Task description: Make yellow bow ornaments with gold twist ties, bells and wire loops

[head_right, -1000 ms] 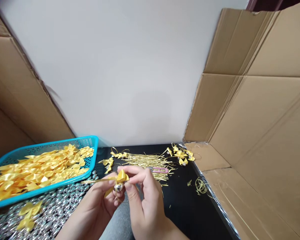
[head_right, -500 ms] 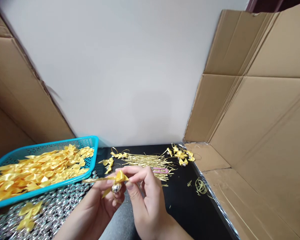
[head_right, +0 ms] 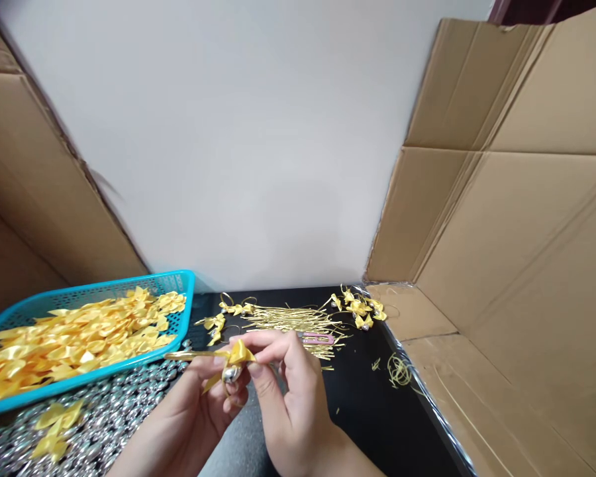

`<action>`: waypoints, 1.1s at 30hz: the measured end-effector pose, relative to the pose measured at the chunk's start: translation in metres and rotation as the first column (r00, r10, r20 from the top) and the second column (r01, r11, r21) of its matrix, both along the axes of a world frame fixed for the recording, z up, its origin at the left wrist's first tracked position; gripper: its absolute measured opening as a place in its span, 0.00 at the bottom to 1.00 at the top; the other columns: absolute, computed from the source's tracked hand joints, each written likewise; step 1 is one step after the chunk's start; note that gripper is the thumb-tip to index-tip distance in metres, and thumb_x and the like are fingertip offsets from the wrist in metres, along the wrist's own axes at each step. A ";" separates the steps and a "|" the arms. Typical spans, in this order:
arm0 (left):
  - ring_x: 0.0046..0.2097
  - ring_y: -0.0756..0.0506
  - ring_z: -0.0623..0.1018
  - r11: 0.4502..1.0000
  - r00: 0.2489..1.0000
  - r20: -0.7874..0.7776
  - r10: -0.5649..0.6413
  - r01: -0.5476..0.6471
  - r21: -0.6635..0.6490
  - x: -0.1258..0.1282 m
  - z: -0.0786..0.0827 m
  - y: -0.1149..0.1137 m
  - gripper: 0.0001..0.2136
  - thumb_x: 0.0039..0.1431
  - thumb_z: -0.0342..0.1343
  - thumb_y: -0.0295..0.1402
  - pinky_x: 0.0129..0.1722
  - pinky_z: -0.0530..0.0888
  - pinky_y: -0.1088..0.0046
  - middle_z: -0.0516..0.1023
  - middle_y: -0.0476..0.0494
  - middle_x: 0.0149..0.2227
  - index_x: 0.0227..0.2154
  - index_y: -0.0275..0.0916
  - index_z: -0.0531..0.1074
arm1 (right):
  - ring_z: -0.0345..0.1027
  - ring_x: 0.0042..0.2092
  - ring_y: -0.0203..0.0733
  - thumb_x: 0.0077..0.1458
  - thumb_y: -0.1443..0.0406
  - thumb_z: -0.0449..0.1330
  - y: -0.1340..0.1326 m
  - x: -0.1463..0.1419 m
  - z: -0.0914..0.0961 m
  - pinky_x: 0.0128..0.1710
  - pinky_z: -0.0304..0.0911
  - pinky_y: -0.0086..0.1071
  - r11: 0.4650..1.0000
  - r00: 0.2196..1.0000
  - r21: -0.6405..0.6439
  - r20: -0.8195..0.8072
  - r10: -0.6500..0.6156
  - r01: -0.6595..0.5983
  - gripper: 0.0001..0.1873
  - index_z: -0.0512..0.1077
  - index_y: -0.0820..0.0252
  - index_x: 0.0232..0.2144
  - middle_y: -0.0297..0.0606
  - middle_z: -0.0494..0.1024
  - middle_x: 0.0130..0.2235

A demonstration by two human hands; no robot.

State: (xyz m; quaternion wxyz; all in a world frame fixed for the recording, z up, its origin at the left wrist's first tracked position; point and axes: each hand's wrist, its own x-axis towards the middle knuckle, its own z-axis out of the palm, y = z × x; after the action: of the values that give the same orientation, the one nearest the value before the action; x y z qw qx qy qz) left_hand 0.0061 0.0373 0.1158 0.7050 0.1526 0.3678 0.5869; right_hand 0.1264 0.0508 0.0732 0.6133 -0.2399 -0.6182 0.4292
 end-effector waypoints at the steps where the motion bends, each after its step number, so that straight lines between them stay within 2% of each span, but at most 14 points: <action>1: 0.24 0.52 0.72 1.000 1.000 -0.001 -0.002 0.002 0.007 0.000 -0.001 0.001 0.04 0.39 0.66 0.26 0.23 0.71 0.80 0.77 0.47 0.23 0.22 0.33 0.78 | 0.73 0.49 0.46 0.64 0.68 0.52 0.000 0.000 0.001 0.48 0.70 0.46 1.000 1.000 0.012 0.011 -0.007 0.007 0.04 0.65 0.53 0.36 0.42 0.76 0.49; 6: 0.24 0.52 0.71 1.000 1.000 -0.004 0.001 -0.001 0.005 0.000 -0.001 0.000 0.05 0.38 0.67 0.27 0.24 0.71 0.79 0.77 0.47 0.23 0.22 0.33 0.78 | 0.73 0.49 0.46 0.64 0.69 0.52 -0.001 0.002 0.005 0.47 0.71 0.45 0.998 0.999 0.058 0.043 -0.026 0.024 0.05 0.65 0.55 0.37 0.44 0.76 0.48; 10: 0.25 0.52 0.72 1.000 1.000 0.001 0.014 -0.014 -0.014 0.001 0.004 -0.002 0.05 0.39 0.67 0.27 0.25 0.71 0.79 0.77 0.48 0.24 0.22 0.34 0.78 | 0.74 0.47 0.46 0.64 0.69 0.51 -0.001 0.002 0.005 0.45 0.72 0.44 1.000 0.999 0.024 0.037 -0.012 0.011 0.05 0.65 0.55 0.37 0.45 0.75 0.49; 17: 0.25 0.52 0.72 1.000 1.000 -0.026 0.000 0.000 0.018 0.000 -0.004 -0.001 0.06 0.39 0.67 0.28 0.24 0.70 0.79 0.76 0.47 0.24 0.22 0.33 0.77 | 0.75 0.35 0.37 0.63 0.71 0.51 -0.003 0.004 0.010 0.42 0.74 0.41 0.999 0.997 0.047 0.081 0.000 -0.004 0.07 0.64 0.54 0.37 0.42 0.75 0.48; 23: 0.25 0.52 0.71 1.000 0.999 -0.043 0.010 -0.008 0.030 -0.001 -0.007 -0.001 0.05 0.41 0.65 0.27 0.23 0.68 0.80 0.76 0.47 0.24 0.24 0.33 0.77 | 0.75 0.47 0.44 0.63 0.72 0.51 -0.002 0.007 0.015 0.42 0.74 0.39 0.998 0.990 0.070 0.142 -0.018 0.008 0.08 0.64 0.53 0.37 0.42 0.75 0.49; 26: 0.25 0.52 0.71 1.000 0.999 -0.046 0.006 -0.004 0.026 0.000 -0.006 -0.001 0.05 0.40 0.66 0.28 0.23 0.68 0.80 0.75 0.47 0.24 0.23 0.33 0.77 | 0.74 0.48 0.46 0.63 0.72 0.51 -0.003 0.006 0.015 0.44 0.73 0.41 0.998 0.991 0.067 0.131 -0.012 0.003 0.07 0.64 0.54 0.36 0.43 0.75 0.49; 33: 0.23 0.53 0.70 0.999 0.997 -0.078 -0.002 0.005 0.047 0.005 -0.005 0.000 0.06 0.40 0.67 0.29 0.22 0.68 0.82 0.72 0.49 0.21 0.22 0.33 0.77 | 0.74 0.49 0.47 0.64 0.68 0.53 -0.002 -0.001 0.006 0.44 0.73 0.43 1.000 0.999 -0.029 -0.051 -0.004 0.003 0.04 0.65 0.55 0.35 0.44 0.77 0.47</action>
State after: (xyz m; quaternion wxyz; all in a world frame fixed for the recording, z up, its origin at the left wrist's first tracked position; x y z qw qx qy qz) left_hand 0.0110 0.0377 0.1113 0.6873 0.1927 0.3809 0.5878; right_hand 0.1249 0.0484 0.0789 0.6262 -0.2387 -0.5955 0.4429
